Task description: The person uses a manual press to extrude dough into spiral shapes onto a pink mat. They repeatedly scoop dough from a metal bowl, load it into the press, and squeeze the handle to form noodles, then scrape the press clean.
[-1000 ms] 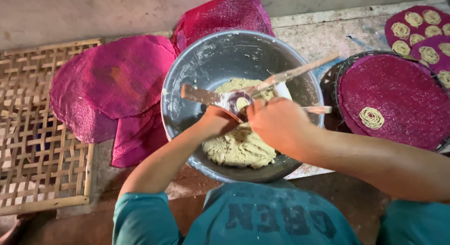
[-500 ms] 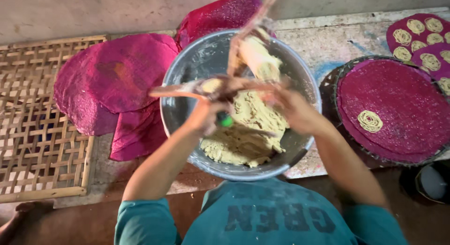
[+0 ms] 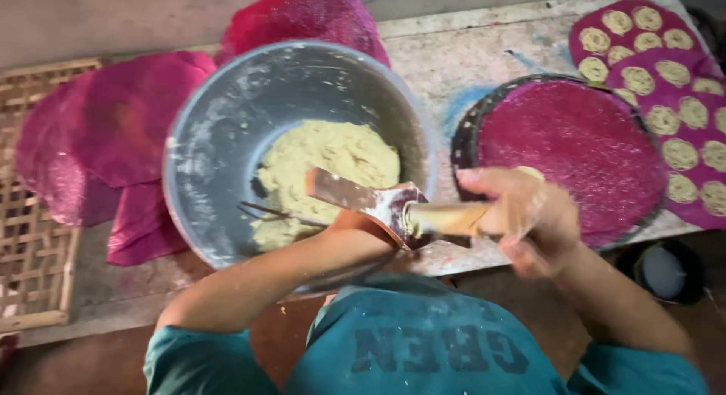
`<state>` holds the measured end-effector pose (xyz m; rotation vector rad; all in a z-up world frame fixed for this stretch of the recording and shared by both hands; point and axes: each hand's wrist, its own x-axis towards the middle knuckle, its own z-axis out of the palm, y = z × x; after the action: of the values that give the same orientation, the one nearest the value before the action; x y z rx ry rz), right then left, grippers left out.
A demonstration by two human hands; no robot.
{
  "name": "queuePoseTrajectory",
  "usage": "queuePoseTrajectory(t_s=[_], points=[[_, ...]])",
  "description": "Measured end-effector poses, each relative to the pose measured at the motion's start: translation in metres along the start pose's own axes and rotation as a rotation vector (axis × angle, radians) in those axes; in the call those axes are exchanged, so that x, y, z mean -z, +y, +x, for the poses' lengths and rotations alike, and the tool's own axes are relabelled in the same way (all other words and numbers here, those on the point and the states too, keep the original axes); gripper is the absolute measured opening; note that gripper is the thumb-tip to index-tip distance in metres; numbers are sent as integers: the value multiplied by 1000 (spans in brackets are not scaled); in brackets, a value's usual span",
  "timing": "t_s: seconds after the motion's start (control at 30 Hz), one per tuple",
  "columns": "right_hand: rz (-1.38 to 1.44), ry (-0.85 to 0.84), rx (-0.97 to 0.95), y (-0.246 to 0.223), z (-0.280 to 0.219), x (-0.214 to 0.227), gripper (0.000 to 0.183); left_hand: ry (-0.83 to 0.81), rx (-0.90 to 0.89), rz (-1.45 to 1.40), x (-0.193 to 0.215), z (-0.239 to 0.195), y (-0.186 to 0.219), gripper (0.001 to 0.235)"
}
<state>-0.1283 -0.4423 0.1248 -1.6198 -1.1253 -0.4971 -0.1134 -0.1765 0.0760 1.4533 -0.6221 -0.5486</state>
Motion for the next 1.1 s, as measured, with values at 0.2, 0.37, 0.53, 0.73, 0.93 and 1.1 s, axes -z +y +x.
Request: queuePoseTrajectory(t_s=[0.2, 0.37, 0.53, 0.73, 0.93, 1.1], points=[[-250, -184, 124, -19, -15, 49, 52, -72, 182, 687, -65, 58, 22, 28], [-151, -45, -103, -5, -50, 96, 57, -308, 47, 211, -93, 103, 22, 42], [515, -226, -843, 21, -110, 197, 91, -157, -29, 683, -109, 188, 19, 51], [517, -144, -1352, 39, -239, 256, 124, -212, -24, 152, -97, 262, -57, 77], [421, 78, -1395, 19, -300, 267, 118, 623, 393, 292, -39, 319, -222, 75], [479, 158, -1101, -5, -297, 264, 104, 597, 319, -168, -46, 302, -296, 58]])
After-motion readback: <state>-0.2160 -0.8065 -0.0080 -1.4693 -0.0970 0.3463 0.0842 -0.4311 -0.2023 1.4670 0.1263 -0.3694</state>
